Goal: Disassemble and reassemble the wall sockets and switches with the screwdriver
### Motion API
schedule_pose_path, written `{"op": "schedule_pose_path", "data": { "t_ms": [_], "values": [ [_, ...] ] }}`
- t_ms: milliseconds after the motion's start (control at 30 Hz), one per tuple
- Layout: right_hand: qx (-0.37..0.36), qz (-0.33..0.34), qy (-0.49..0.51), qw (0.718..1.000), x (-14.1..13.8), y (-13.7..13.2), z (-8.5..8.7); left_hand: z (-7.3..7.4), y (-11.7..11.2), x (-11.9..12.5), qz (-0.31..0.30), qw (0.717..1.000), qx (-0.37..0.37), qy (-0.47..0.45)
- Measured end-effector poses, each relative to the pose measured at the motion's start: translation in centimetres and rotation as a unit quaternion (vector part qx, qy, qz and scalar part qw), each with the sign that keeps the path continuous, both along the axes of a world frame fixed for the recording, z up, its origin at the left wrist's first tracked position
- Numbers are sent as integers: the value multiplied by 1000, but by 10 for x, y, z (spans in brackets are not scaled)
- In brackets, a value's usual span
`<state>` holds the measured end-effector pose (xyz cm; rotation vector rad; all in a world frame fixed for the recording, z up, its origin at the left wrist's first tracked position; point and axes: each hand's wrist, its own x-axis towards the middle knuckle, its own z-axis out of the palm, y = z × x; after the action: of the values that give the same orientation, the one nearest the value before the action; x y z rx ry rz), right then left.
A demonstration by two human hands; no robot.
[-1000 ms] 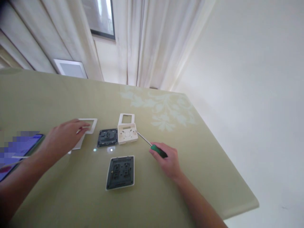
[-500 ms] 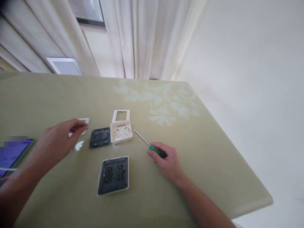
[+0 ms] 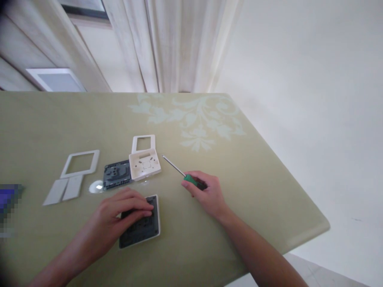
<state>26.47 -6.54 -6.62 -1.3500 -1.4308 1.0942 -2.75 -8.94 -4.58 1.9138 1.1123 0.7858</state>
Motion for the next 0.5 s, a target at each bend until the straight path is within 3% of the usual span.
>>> {"op": "schedule_pose_path", "data": {
  "t_ms": [333,500],
  "values": [
    [0,-5,-10,1000,0,0,2,-5,-5,5,-16,994,76,72],
    [3,-2,-9,1000,0,-1,2,2,-11,4,-46,986,108,121]
  ]
}}
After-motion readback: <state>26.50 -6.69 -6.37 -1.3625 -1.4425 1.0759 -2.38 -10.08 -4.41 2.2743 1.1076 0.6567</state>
